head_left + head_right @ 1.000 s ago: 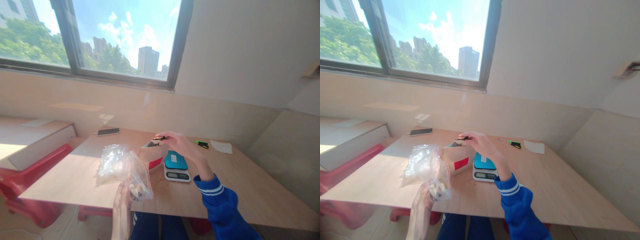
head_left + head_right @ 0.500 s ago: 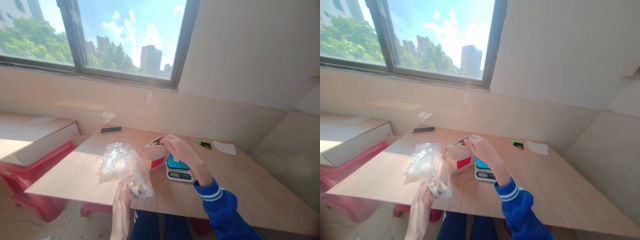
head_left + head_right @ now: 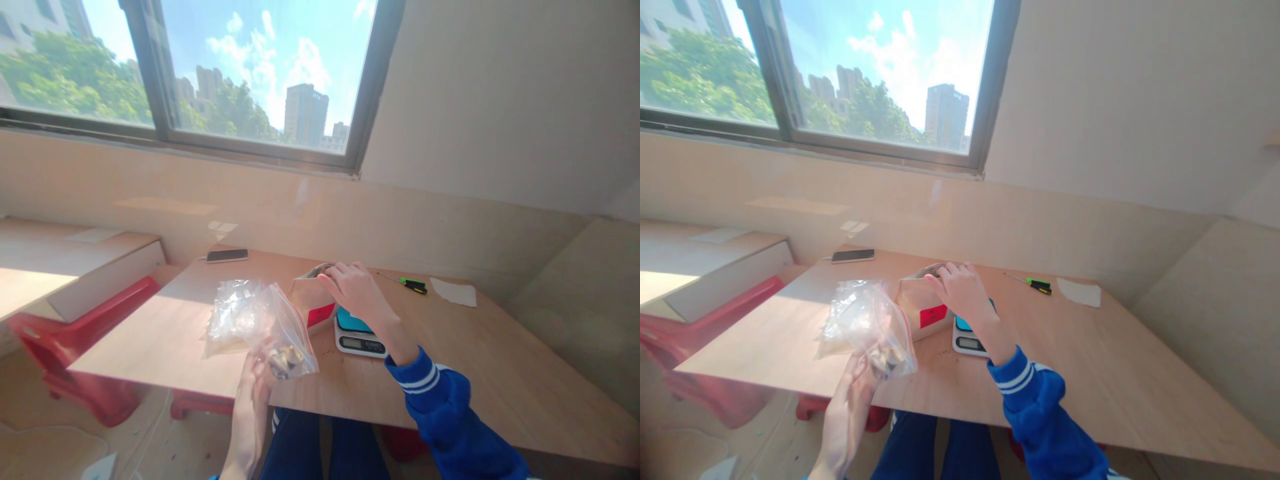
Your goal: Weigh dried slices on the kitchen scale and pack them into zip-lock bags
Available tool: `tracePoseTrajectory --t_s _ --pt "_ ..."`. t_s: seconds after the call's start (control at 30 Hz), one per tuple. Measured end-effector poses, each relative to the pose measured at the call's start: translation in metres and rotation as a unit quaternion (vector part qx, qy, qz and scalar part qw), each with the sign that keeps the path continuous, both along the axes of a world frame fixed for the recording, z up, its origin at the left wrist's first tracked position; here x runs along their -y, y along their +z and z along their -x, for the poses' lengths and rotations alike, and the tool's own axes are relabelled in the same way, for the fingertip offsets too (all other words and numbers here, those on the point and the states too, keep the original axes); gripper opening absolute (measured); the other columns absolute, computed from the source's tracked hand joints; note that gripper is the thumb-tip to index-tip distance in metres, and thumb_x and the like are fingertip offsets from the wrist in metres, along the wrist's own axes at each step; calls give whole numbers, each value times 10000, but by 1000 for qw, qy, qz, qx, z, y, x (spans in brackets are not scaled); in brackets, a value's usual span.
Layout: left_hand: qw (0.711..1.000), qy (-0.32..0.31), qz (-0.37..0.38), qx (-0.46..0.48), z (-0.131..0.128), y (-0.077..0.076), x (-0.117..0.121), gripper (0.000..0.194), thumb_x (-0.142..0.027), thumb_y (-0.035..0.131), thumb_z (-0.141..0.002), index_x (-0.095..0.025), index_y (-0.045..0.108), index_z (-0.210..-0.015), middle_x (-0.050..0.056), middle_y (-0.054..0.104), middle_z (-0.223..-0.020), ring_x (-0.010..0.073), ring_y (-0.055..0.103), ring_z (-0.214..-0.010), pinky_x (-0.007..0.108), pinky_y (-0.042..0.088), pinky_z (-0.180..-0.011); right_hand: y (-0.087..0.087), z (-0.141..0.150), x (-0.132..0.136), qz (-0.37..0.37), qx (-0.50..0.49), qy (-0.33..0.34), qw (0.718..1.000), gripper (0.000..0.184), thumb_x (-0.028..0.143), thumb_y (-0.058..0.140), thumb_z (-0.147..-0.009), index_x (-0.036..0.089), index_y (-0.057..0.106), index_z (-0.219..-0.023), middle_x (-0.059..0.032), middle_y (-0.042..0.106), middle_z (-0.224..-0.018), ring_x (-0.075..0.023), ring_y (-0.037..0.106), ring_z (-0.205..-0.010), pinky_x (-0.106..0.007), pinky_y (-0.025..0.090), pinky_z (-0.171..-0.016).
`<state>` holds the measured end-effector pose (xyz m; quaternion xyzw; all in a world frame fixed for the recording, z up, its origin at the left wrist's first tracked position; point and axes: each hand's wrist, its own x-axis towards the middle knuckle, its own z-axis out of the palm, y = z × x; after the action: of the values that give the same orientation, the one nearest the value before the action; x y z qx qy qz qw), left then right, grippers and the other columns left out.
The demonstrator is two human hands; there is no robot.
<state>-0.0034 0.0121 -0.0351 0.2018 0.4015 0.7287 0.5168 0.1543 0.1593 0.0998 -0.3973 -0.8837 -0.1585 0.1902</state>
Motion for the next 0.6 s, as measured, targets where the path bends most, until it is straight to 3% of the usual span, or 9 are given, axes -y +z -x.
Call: tracePoseTrajectory --t_s 0.13,0.3,0.4,0.5,0.6 --pt "999 -13 -38 7 1 -4 0 610 -317 675 -744 -290 520 -1333 34 547 -1397 232 410 -1353 301 319 -1122 1 -3 1 30 -38 34 998 322 340 386 -989 163 643 -1067 -133 677 -1043 -256 614 -1000 -414 398 -901" --pt "996 -34 -76 -37 0 -7 -6 801 -348 796 -632 -253 480 -1362 111 572 -1359 288 512 -1266 306 433 -1031 7 -8 28 41 -222 124 966 228 219 444 -952 218 618 -1098 -80 640 -1115 -215 577 -1082 -386 437 -942" --pt "995 -46 -62 -58 -5 0 -6 774 -331 758 -700 -283 423 -1396 90 556 -1382 267 504 -1278 304 410 -1050 10 -7 53 154 -266 174 935 212 202 449 -943 234 656 -969 -26 675 -972 -169 627 -939 -302 489 -826" --pt "994 -54 -64 -73 -8 5 -4 754 -330 756 -703 -260 437 -1383 112 552 -1384 284 524 -1258 329 441 -1027 10 -5 68 286 -250 171 909 183 241 502 -921 220 678 -876 -1 700 -894 -152 643 -830 -255 501 -731" --pt "994 -47 -43 -92 -10 6 -4 725 -337 784 -661 -224 511 -1323 134 581 -1349 307 536 -1243 353 475 -995 5 -8 70 357 -247 163 886 193 288 512 -918 216 690 -917 -1 705 -873 -147 637 -772 -239 502 -672"
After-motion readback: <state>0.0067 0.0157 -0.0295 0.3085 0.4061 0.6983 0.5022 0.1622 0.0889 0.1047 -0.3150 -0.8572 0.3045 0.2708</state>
